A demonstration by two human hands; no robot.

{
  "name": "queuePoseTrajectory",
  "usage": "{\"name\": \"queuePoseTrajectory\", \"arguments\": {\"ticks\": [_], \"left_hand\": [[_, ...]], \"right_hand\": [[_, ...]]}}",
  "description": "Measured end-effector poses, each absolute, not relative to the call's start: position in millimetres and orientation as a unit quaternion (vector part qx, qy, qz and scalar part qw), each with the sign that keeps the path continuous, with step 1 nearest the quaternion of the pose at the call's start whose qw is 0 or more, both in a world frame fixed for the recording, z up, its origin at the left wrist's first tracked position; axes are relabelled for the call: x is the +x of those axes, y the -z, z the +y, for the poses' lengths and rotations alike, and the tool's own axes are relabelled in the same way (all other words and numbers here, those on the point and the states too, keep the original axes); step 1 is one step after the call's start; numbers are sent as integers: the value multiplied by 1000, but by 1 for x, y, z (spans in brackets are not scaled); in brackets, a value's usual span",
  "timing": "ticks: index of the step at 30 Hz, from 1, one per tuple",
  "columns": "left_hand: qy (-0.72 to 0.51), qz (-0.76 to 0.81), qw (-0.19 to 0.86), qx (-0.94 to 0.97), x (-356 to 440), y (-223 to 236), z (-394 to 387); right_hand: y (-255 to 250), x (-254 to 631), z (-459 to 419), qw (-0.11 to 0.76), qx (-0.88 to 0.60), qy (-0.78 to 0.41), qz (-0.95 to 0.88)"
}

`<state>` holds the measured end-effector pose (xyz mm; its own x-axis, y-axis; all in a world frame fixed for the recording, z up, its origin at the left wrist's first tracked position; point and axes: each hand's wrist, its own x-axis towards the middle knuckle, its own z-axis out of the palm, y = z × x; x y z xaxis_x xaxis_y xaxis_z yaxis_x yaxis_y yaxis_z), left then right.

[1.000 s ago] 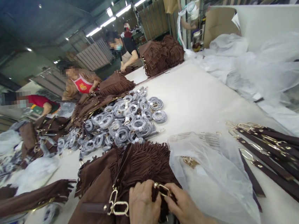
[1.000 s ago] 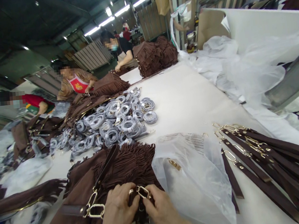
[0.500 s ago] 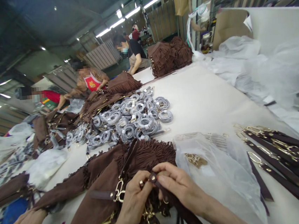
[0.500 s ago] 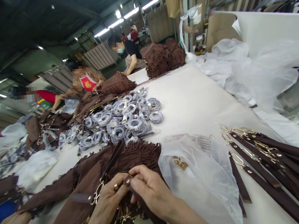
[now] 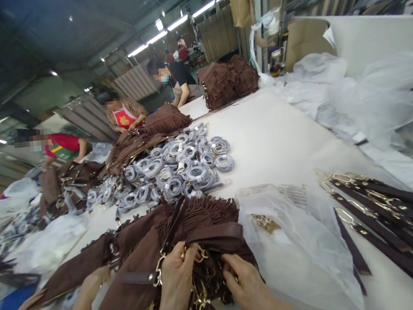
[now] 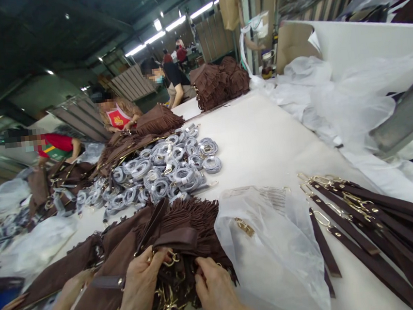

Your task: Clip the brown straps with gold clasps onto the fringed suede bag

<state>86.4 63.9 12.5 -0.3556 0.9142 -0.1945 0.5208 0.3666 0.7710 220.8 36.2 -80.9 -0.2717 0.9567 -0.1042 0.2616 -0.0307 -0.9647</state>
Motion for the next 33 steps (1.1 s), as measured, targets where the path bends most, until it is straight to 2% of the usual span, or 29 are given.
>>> {"name": "queuePoseTrajectory", "arguments": {"ticks": [5,11,16,21,26,33], "left_hand": [[-340,758,320,456,83,-15,65],[-376,762,335,409,79,-15,67],[-390,753,341,406,76,-10,68],[-378,756,348,406,80,-11,69],[-368,748,344,431,81,-11,68],[-285,783,274,480,75,-5,68]], "right_hand": [[89,216,46,358,-462,-637,-504],[87,218,47,401,-459,-609,-508],[79,216,50,343,-482,-678,-436],[79,208,52,356,-486,-667,-439],[76,210,61,291,-468,-767,-328],[71,214,68,306,-468,-778,-285]]}}
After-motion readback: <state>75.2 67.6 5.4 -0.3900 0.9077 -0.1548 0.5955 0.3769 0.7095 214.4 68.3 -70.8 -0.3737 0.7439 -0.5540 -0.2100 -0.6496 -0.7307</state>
